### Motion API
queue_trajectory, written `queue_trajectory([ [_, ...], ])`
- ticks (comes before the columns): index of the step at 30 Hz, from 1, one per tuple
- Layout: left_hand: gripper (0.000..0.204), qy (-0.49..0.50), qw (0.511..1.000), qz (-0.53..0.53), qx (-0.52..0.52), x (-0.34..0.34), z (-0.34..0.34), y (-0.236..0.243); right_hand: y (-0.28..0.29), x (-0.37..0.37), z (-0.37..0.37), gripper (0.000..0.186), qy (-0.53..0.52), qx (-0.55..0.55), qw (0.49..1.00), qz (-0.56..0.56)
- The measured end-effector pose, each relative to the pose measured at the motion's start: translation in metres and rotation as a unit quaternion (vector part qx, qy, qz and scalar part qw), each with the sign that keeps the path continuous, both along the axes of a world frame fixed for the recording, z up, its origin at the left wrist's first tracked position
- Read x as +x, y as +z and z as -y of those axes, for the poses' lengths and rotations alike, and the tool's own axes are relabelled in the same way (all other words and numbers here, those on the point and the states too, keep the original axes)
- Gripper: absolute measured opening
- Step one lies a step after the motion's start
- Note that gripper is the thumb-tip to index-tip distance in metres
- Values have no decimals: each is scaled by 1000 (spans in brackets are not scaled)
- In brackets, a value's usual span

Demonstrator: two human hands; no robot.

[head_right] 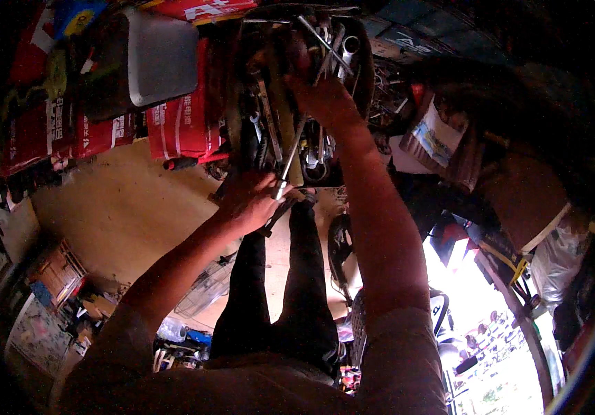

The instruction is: The person removes the seat and backrest of an electric scooter using a wrench, detaches a plastic cover, and then sorts through a tray of tools to find a different wrench.

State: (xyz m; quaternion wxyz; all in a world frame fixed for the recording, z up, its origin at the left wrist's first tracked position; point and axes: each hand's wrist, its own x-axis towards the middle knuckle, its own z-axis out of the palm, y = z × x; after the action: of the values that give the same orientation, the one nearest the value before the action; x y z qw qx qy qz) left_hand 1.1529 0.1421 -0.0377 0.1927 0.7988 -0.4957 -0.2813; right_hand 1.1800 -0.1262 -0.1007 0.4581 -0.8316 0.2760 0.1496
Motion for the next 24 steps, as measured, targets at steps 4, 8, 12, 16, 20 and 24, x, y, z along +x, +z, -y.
queue_trajectory([
  [4, 5, -36, 995, 58, -67, -9, 18, -21, -1, -11, -4, 67, -43, -42, 998, 31],
  [8, 11, 93, 993, -46, -52, -25, 18, -51, -17, -11, 0, 54, -14, -72, 983, 167],
  [12, 8, 56, 998, -41, -12, -17, 11, -62, -30, -9, -3, 48, -33, -114, 984, 132],
  [16, 12, -64, 995, 62, 39, 17, 7, -20, -35, -16, -5, 69, -139, 72, 984, 84],
  [20, 9, 31, 994, -75, 66, 24, 1, -27, 1, -7, -8, 67, -121, 54, 991, 22],
  [24, 17, 133, 988, -75, -35, 39, -29, -9, -6, -12, -8, 60, -80, -3, 993, 81],
])
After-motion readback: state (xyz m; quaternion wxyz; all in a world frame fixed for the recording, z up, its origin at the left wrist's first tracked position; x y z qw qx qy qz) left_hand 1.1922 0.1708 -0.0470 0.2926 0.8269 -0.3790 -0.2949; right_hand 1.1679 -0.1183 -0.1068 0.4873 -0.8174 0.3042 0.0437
